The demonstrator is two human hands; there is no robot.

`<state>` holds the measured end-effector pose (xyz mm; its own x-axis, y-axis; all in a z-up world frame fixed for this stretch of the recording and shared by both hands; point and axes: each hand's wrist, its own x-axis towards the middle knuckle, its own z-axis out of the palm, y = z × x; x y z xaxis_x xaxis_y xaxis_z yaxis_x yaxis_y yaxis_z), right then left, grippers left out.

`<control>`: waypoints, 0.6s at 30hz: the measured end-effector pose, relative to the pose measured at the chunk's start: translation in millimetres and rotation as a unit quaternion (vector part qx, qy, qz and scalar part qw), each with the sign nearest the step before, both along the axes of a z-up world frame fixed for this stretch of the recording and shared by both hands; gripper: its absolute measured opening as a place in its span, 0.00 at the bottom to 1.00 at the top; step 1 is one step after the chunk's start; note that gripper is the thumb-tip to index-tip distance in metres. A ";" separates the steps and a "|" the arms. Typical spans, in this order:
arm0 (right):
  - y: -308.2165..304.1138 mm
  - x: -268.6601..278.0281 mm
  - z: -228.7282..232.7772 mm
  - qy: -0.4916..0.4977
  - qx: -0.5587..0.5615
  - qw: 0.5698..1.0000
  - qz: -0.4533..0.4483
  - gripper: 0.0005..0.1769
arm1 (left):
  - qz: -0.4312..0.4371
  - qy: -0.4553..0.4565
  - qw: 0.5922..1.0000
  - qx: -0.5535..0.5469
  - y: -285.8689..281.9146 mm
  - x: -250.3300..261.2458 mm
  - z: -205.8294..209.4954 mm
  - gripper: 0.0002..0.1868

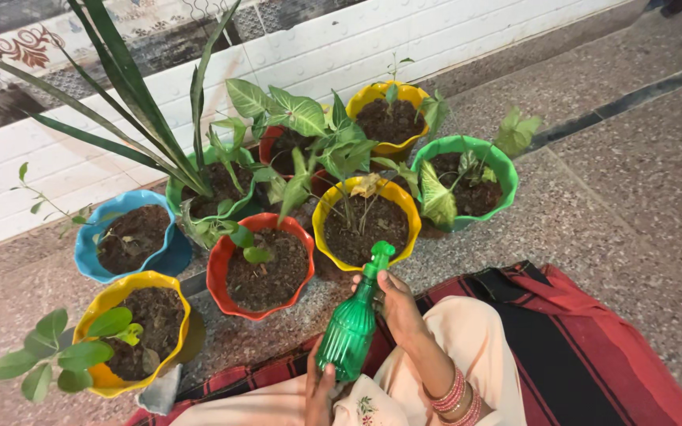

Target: The person sits on a mat and uses a green spray bottle to mist several potted plants arranged on the floor. They move the bottle from pot to pot, spraying the leaves and soil of each plant in a repetitive sequence.

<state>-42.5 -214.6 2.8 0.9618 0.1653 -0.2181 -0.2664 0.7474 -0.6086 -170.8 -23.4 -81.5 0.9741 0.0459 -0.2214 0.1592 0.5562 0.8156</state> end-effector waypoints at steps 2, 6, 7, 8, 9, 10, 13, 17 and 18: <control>-6.7 3.5 1.6 0.003 -0.017 1.000 -0.012 0.19 | 0.004 0.036 0.999 0.018 -11.0 8.4 28.0 0.44; -49.1 21.8 2.6 -0.039 -0.079 0.988 -0.124 0.17 | -0.025 0.035 0.997 0.060 -54.5 36.9 88.9 0.38; -64.5 24.9 5.5 -0.040 -0.077 0.984 -0.153 0.17 | -0.042 0.015 0.997 0.065 -67.9 46.5 101.6 0.37; -77.7 29.0 9.1 -0.020 -0.039 0.985 -0.168 0.18 | -0.046 0.015 0.996 0.080 -79.2 54.7 113.0 0.36; -92.9 33.8 14.3 -0.002 -0.002 0.983 -0.184 0.20 | -0.051 0.012 0.994 0.094 -91.3 64.1 122.5 0.35; -104.2 38.9 19.1 0.016 0.036 0.979 -0.200 0.21 | -0.056 0.010 0.992 0.108 -101.9 72.7 129.9 0.35; -133.3 48.2 27.5 -0.013 0.049 0.975 -0.215 0.26 | -0.076 -0.028 0.991 0.104 -127.5 94.9 137.9 0.35; -160.4 68.8 11.0 0.034 0.089 0.976 -0.195 0.24 | -0.071 -0.008 0.994 0.081 -148.7 106.5 128.1 0.35; -163.8 77.3 2.0 0.040 0.080 0.976 -0.199 0.23 | -0.065 -0.011 0.994 0.090 -151.9 110.0 124.4 0.35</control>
